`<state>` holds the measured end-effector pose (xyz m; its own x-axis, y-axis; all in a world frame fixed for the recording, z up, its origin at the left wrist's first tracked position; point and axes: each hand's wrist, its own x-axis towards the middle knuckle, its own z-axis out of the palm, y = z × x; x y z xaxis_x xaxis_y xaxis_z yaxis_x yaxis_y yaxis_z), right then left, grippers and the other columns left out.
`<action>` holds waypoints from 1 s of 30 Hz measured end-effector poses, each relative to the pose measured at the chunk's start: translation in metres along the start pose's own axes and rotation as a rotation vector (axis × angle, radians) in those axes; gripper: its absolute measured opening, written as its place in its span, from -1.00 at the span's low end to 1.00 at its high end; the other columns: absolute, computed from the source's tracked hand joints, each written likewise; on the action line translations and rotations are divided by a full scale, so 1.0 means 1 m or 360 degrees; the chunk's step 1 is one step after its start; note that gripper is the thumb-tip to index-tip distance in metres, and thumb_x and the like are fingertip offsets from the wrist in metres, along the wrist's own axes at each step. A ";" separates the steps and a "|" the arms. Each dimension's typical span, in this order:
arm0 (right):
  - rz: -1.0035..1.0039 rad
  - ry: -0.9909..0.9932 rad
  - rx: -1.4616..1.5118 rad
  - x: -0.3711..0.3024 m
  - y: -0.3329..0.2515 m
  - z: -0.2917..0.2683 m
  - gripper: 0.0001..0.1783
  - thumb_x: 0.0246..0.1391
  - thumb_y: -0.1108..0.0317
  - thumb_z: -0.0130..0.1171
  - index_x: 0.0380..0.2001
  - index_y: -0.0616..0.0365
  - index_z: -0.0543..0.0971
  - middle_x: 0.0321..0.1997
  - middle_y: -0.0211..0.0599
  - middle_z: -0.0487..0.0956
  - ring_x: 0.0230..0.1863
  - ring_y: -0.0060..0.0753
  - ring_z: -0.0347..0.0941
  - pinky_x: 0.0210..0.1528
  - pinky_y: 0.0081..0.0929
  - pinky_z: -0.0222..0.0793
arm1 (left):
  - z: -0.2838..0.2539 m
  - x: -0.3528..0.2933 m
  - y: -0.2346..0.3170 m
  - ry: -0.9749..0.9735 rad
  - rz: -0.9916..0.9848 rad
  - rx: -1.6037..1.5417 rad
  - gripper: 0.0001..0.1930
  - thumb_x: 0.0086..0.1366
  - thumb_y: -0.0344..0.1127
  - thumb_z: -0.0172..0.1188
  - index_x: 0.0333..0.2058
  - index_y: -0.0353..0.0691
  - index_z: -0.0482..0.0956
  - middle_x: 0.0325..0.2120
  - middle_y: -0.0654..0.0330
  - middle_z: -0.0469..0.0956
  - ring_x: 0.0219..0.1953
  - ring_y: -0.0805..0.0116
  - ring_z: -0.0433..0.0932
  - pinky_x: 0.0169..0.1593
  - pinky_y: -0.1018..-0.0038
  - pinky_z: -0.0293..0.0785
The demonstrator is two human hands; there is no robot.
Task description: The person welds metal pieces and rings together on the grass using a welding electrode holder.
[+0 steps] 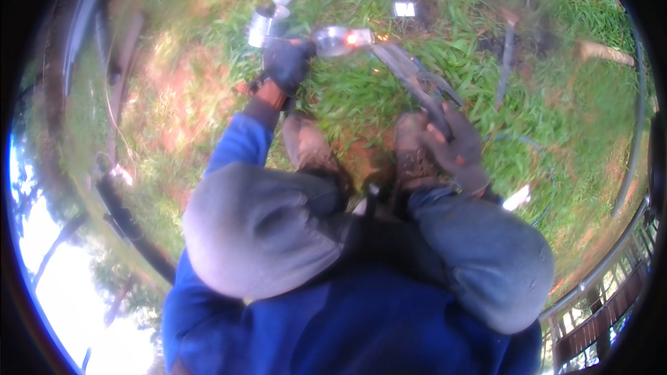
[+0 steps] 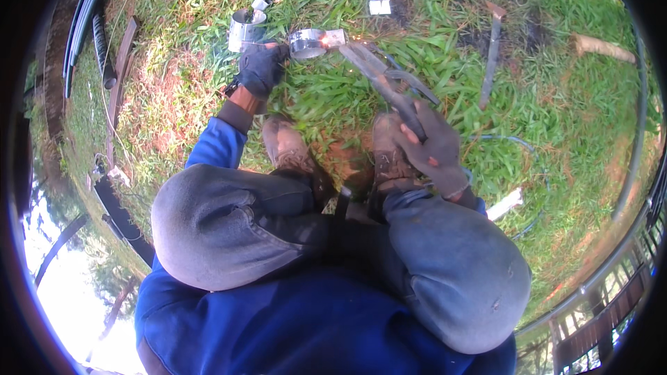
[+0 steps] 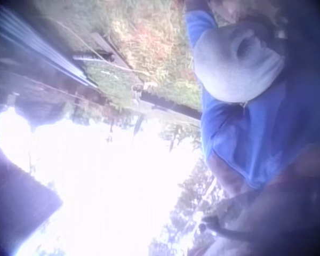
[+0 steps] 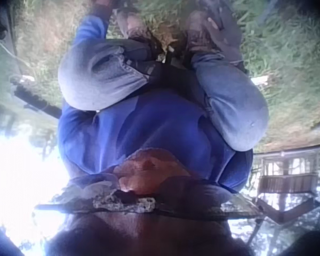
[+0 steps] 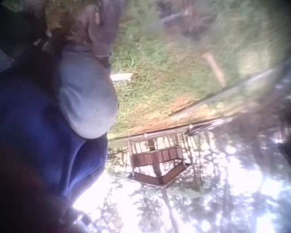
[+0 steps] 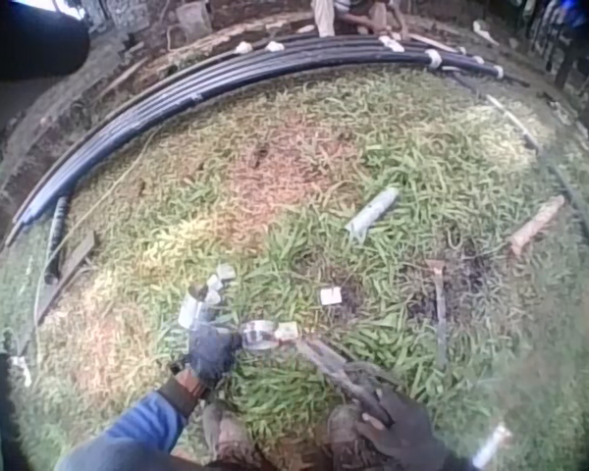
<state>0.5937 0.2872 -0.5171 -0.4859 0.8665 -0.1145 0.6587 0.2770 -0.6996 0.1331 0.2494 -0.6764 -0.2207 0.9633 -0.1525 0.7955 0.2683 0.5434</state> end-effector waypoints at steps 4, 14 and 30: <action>-0.0233 0.0104 0.0108 0.015 -0.018 0.001 -0.42 0.11 0.20 0.59 0.20 -0.04 0.67 -0.20 -0.11 0.73 -0.22 0.01 0.75 -0.18 -0.10 0.68 | 0.024 -0.021 -0.102 -0.0025 -0.0346 0.0146 -0.82 0.32 -0.38 0.30 -0.20 0.05 0.83 -0.36 0.18 0.80 -0.24 0.11 0.81 -0.18 0.16 0.69; -0.0139 0.0114 0.0063 0.005 -0.002 0.005 -0.34 0.06 0.22 0.62 0.25 -0.01 0.65 -0.13 -0.07 0.74 -0.18 0.06 0.77 -0.14 -0.09 0.70 | 0.022 -0.005 -0.025 0.0096 -0.0529 -0.1212 -0.81 0.50 -0.30 0.23 -0.34 -0.06 0.74 -0.55 0.37 0.60 -0.64 0.52 0.42 -0.58 0.50 0.22; -0.0144 0.0088 0.0071 0.004 0.001 0.006 -0.31 0.08 0.20 0.59 0.28 0.03 0.63 -0.06 -0.08 0.75 -0.10 0.09 0.76 -0.08 -0.09 0.70 | 0.006 -0.005 -0.016 -0.0049 -0.0515 -0.1571 -0.82 0.49 -0.40 0.17 -0.31 -0.23 0.71 -0.49 0.25 0.61 -0.54 0.43 0.53 -0.47 0.46 0.43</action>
<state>0.5893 0.2882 -0.5219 -0.5090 0.8607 -0.0111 0.5868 0.3376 -0.7360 0.1249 0.2408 -0.6890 -0.3157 0.8483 -0.4251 -0.1186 0.4092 0.9047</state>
